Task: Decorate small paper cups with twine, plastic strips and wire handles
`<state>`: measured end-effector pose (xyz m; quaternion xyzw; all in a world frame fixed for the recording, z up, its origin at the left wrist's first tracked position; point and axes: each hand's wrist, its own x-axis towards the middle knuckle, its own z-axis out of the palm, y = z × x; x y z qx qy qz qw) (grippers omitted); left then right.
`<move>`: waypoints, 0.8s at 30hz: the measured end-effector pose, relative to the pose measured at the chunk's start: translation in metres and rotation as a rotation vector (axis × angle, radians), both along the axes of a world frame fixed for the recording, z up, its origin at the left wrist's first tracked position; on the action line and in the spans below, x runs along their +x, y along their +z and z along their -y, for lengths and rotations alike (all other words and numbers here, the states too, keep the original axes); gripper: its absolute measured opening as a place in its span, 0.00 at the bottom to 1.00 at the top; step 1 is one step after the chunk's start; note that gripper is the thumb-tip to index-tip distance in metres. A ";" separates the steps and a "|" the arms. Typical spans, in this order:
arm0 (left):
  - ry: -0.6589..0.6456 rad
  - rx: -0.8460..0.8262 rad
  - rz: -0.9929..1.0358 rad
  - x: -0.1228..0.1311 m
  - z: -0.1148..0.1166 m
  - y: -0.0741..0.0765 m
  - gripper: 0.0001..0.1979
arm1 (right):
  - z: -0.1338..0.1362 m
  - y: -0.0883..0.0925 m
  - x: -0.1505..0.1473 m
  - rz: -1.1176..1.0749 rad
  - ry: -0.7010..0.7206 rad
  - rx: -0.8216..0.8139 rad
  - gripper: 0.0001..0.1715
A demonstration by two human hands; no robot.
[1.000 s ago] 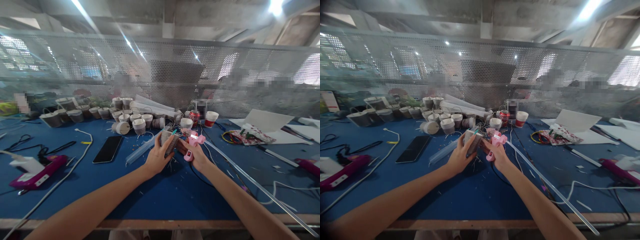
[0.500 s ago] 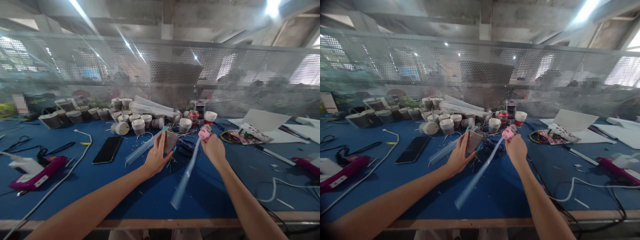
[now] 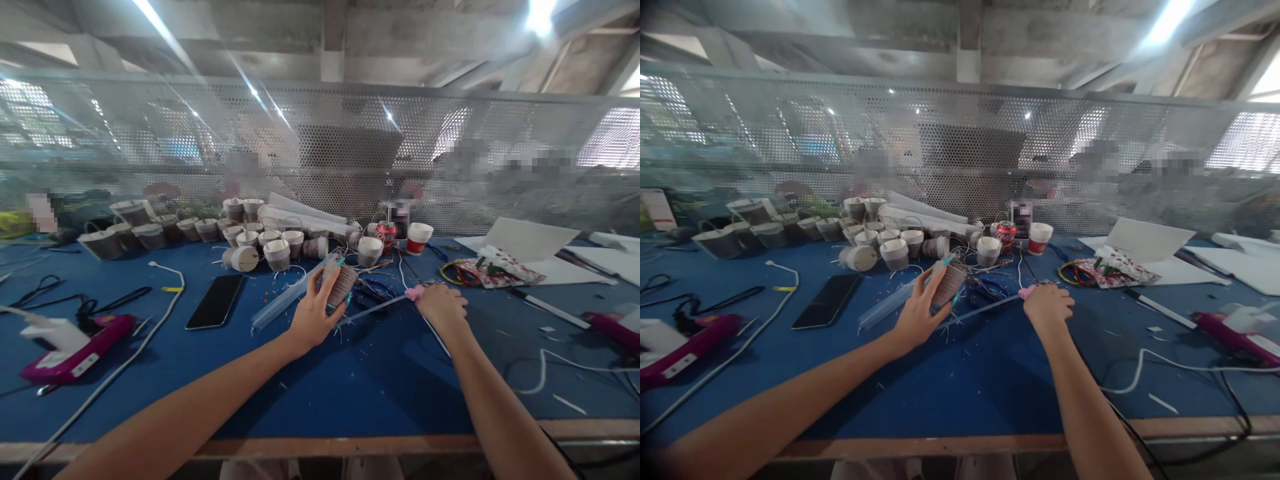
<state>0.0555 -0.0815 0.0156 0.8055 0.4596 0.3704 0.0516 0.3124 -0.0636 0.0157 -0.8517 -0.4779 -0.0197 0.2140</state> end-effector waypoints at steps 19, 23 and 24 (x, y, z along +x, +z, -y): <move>-0.044 0.010 0.019 0.001 0.001 0.000 0.31 | -0.001 0.005 -0.061 0.177 0.581 -0.017 0.22; -0.071 0.018 0.026 0.001 -0.001 -0.001 0.30 | -0.004 0.007 -0.063 0.204 0.549 -0.044 0.24; -0.078 0.017 0.021 0.001 -0.001 -0.001 0.31 | -0.006 0.008 -0.064 0.212 0.561 -0.083 0.24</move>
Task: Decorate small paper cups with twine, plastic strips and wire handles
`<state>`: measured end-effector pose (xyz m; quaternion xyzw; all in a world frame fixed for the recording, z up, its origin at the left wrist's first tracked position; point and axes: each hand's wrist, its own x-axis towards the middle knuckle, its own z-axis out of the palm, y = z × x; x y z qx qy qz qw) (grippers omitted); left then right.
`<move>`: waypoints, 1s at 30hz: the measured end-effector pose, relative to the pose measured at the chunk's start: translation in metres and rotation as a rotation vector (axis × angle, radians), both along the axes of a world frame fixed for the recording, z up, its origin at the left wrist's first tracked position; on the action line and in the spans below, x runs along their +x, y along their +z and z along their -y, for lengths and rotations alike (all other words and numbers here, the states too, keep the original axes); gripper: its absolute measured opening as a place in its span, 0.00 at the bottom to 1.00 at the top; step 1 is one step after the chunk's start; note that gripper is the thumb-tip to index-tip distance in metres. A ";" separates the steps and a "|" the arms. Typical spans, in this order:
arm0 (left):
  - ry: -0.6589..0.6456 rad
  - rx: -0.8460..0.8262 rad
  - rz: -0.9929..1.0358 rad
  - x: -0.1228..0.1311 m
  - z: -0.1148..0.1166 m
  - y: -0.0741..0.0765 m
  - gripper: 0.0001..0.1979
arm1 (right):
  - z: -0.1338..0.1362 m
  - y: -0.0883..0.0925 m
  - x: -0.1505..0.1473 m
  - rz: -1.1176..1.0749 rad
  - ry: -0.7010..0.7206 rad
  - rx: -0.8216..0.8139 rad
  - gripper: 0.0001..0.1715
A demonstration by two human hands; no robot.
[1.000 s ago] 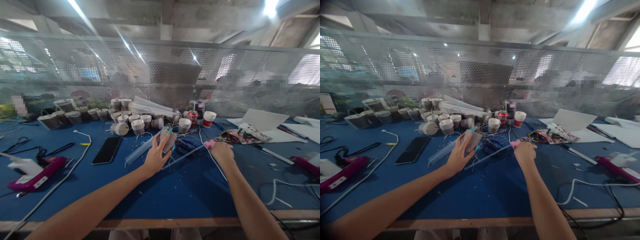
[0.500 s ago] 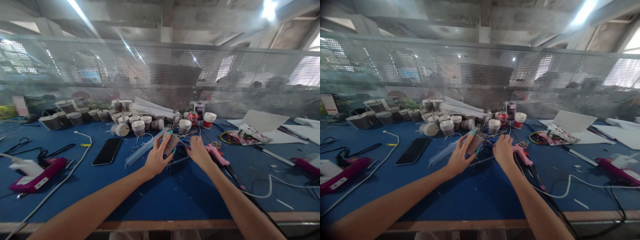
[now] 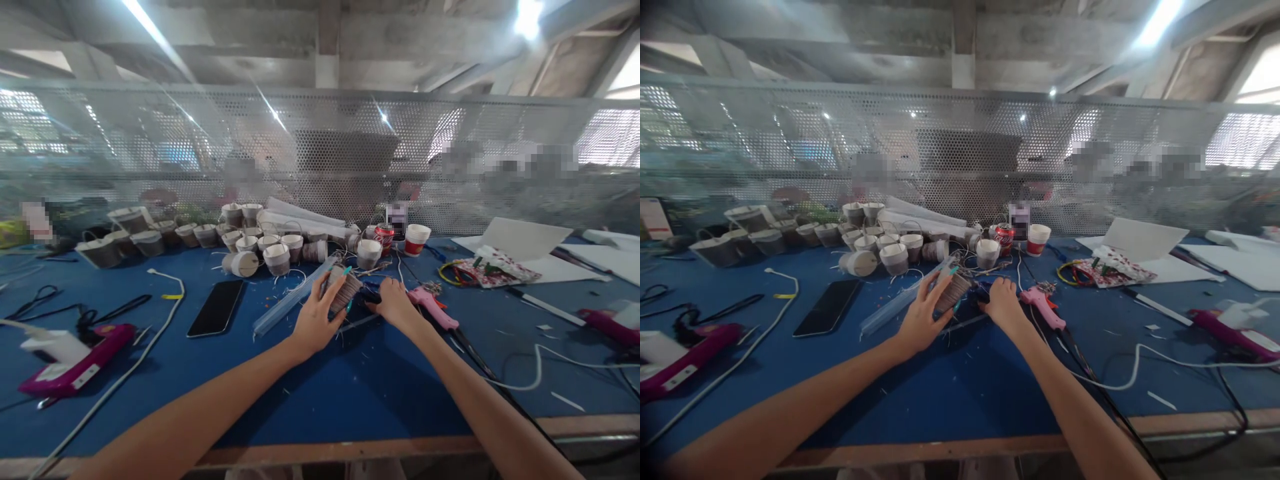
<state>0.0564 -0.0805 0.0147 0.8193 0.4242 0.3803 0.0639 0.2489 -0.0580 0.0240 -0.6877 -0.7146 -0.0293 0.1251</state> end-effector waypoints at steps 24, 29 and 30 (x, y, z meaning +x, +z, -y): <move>0.017 -0.044 -0.196 -0.007 -0.010 -0.003 0.37 | -0.022 0.043 0.024 -0.456 0.040 -0.306 0.09; 0.025 -0.012 -0.224 -0.009 -0.013 -0.003 0.32 | -0.017 0.043 0.034 -0.626 0.056 -0.684 0.14; 0.037 -0.009 -0.227 -0.010 -0.014 -0.003 0.31 | -0.018 0.040 0.035 -0.524 0.054 -0.582 0.14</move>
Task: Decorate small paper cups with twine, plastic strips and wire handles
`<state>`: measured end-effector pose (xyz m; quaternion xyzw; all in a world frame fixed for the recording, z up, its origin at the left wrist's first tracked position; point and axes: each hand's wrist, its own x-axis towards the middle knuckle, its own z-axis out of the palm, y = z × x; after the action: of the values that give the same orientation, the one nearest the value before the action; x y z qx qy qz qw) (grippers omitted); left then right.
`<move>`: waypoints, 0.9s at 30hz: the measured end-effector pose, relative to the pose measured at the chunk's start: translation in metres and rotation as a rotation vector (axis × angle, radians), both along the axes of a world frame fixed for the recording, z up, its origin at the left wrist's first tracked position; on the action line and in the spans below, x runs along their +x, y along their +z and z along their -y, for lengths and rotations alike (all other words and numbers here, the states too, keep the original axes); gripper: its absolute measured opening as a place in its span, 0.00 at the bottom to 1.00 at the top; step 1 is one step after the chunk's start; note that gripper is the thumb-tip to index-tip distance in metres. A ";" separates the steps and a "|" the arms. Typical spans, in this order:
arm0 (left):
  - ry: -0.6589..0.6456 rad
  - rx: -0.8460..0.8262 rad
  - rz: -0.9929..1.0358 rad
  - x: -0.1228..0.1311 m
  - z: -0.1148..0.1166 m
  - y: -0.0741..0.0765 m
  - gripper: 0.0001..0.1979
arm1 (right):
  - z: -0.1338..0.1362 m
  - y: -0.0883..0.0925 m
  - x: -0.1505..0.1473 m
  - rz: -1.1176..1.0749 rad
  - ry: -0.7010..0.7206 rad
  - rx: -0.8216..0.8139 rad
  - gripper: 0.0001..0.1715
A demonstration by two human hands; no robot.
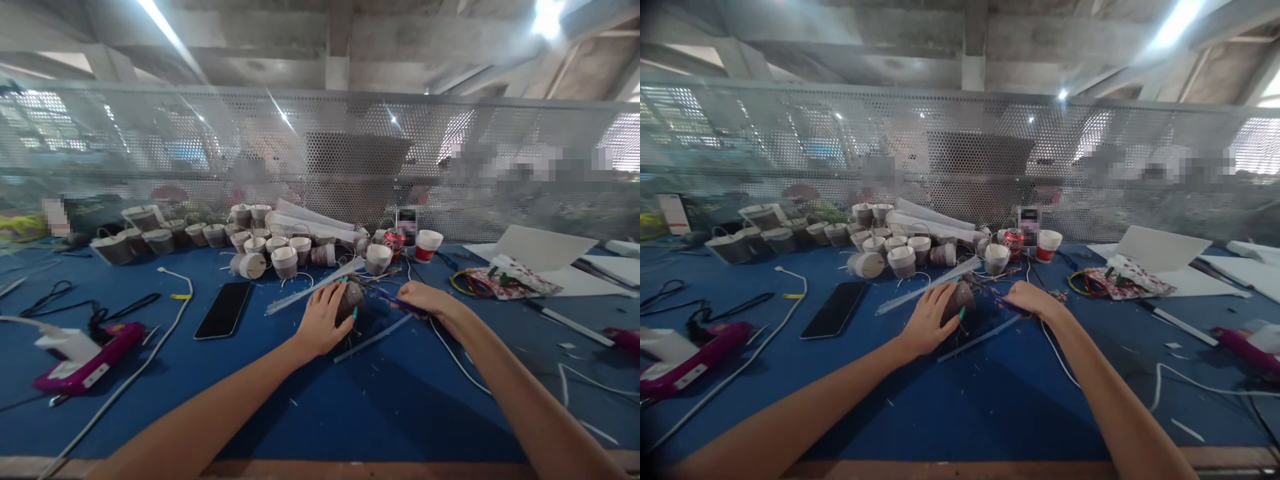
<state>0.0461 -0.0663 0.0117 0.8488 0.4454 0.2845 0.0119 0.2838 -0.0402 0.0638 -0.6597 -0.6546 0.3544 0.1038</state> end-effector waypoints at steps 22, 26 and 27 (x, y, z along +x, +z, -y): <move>0.142 -0.442 0.067 -0.031 -0.045 0.006 0.26 | -0.010 -0.024 0.028 -0.071 -0.063 0.438 0.13; 0.160 -0.423 0.058 -0.030 -0.045 0.004 0.25 | -0.011 -0.027 0.026 -0.463 -0.230 0.287 0.17; 0.158 -0.414 0.057 -0.031 -0.045 0.003 0.25 | -0.009 -0.025 0.025 -0.563 -0.243 0.272 0.18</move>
<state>0.0155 -0.0209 0.0146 0.7823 0.5591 0.2110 0.1760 0.3084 -0.0316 0.0388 -0.5893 -0.5580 0.4169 0.4092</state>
